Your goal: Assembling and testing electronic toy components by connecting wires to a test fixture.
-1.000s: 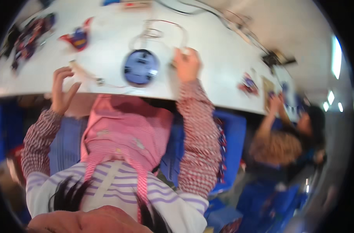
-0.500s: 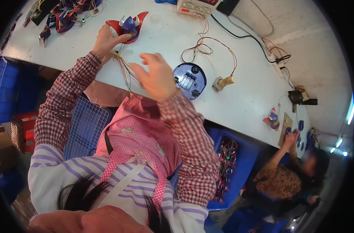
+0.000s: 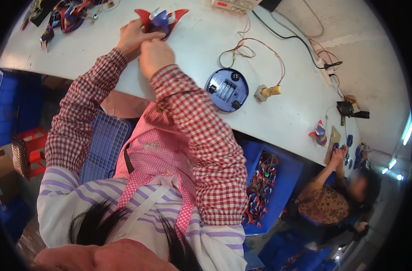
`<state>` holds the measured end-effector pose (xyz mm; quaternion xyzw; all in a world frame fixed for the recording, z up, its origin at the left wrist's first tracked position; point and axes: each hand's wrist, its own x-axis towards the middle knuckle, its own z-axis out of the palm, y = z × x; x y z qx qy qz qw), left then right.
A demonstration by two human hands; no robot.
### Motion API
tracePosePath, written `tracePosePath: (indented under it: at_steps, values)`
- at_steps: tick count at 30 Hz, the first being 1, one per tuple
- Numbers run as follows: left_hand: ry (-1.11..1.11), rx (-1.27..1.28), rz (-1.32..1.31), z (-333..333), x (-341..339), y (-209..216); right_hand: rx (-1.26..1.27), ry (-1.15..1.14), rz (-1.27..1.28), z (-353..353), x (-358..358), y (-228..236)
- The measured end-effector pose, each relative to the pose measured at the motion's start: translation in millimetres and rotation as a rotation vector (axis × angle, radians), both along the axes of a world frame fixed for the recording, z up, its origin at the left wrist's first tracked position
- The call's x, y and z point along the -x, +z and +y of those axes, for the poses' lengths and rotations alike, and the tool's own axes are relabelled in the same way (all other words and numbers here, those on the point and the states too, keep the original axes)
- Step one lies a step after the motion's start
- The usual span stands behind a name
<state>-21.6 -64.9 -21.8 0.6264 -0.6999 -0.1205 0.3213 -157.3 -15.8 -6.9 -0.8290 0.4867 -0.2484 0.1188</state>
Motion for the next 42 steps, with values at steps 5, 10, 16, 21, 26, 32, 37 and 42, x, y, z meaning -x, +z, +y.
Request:
tracePosePath:
  at_steps: [5, 10, 16, 21, 26, 32, 37, 42]
  values:
    - [-0.028, -0.114, 0.005, 5, 3, 13, -0.179, -0.020, -0.205, -3, 36, 8]
    - [-0.124, -0.442, 0.613, 20, 5, 40, -0.394, -0.082, -0.408, -5, 59, 12]
    - [-0.251, -0.240, 0.989, 37, 38, 37, -0.649, -0.145, -0.766, 6, 89, 28]
    - [-0.388, -0.233, 1.081, 43, 56, 32, -0.649, -0.222, -0.829, 17, 116, 45]
    - [-0.539, -0.407, 1.179, 55, 74, 29, -0.529, -0.271, -0.898, 28, 155, 49]
    - [-0.593, -0.379, 0.986, 78, 103, 25, 0.019, -0.443, -0.393, 36, 194, 26]
    - [-0.682, -0.505, 0.943, 85, 124, 18, 0.320, -0.483, -0.050, 44, 206, 1]
    - [-0.687, -0.470, 0.767, 86, 137, 9, 0.272, -0.552, -0.122, 48, 211, -14]
